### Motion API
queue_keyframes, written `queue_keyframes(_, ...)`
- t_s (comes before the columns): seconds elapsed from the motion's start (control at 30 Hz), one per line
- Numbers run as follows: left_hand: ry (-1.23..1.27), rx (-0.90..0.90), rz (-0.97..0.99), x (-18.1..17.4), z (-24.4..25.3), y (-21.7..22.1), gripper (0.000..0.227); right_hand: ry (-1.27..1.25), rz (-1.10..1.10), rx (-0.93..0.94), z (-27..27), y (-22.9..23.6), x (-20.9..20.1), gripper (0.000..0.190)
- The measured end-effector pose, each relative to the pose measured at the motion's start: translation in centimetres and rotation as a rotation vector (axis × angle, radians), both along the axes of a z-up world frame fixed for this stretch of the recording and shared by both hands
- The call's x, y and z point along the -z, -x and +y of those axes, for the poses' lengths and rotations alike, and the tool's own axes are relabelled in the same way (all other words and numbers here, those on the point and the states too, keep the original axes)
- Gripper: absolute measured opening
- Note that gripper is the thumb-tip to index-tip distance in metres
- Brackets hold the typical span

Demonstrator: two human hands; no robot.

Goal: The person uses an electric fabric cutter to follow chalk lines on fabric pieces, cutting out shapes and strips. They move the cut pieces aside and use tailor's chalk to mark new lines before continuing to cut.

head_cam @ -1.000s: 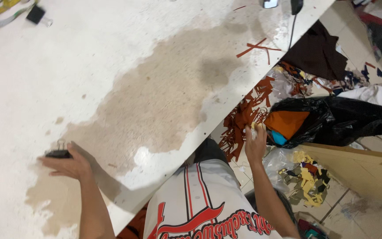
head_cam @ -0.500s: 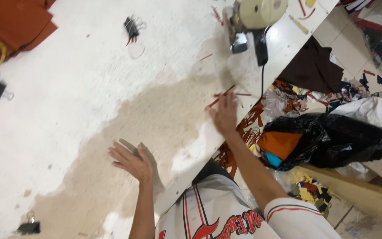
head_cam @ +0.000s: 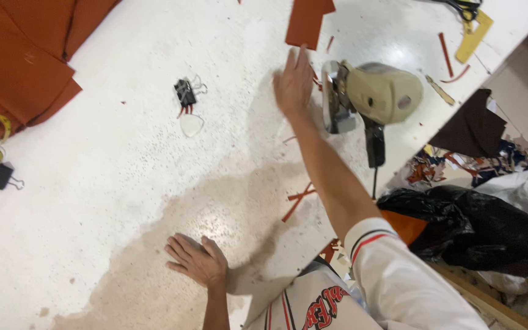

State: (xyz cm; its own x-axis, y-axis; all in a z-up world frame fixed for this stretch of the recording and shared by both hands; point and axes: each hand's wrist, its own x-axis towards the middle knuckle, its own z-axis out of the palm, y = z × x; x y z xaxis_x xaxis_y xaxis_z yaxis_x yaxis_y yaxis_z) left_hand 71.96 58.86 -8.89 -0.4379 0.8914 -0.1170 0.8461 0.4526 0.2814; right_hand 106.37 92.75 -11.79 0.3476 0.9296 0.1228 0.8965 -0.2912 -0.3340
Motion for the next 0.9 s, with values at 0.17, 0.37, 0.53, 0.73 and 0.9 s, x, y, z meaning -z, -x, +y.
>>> queue_keyframes(0.17, -0.016, 0.006, 0.017, 0.3, 0.3, 0.1, 0.08, 0.244, -0.15, 0.055, 7.6, -5.2, 3.0, 0.084)
queue_keyframes(0.37, -0.027, 0.012, 0.054, 1.3, 0.0, 0.6, 0.078, 0.112, -0.524, -0.021, 9.0, -8.6, 6.8, 0.041)
queue_keyframes(0.53, -0.05, 0.007, 0.044, 1.1, 0.3, 0.6, 0.078, -0.062, -0.424, -0.01, 10.6, -10.4, 7.4, 0.017)
queue_keyframes(0.73, -0.073, 0.009, 0.042, 1.1, 0.2, 0.7, 0.076, -0.292, -0.202, 0.008, 12.1, -9.8, 3.3, 0.014)
queue_keyframes(0.9, -0.016, -0.009, 0.016, 1.3, 0.1, 0.9, 0.079, -0.27, 0.251, -0.167, 12.0, -8.1, -6.4, 0.028)
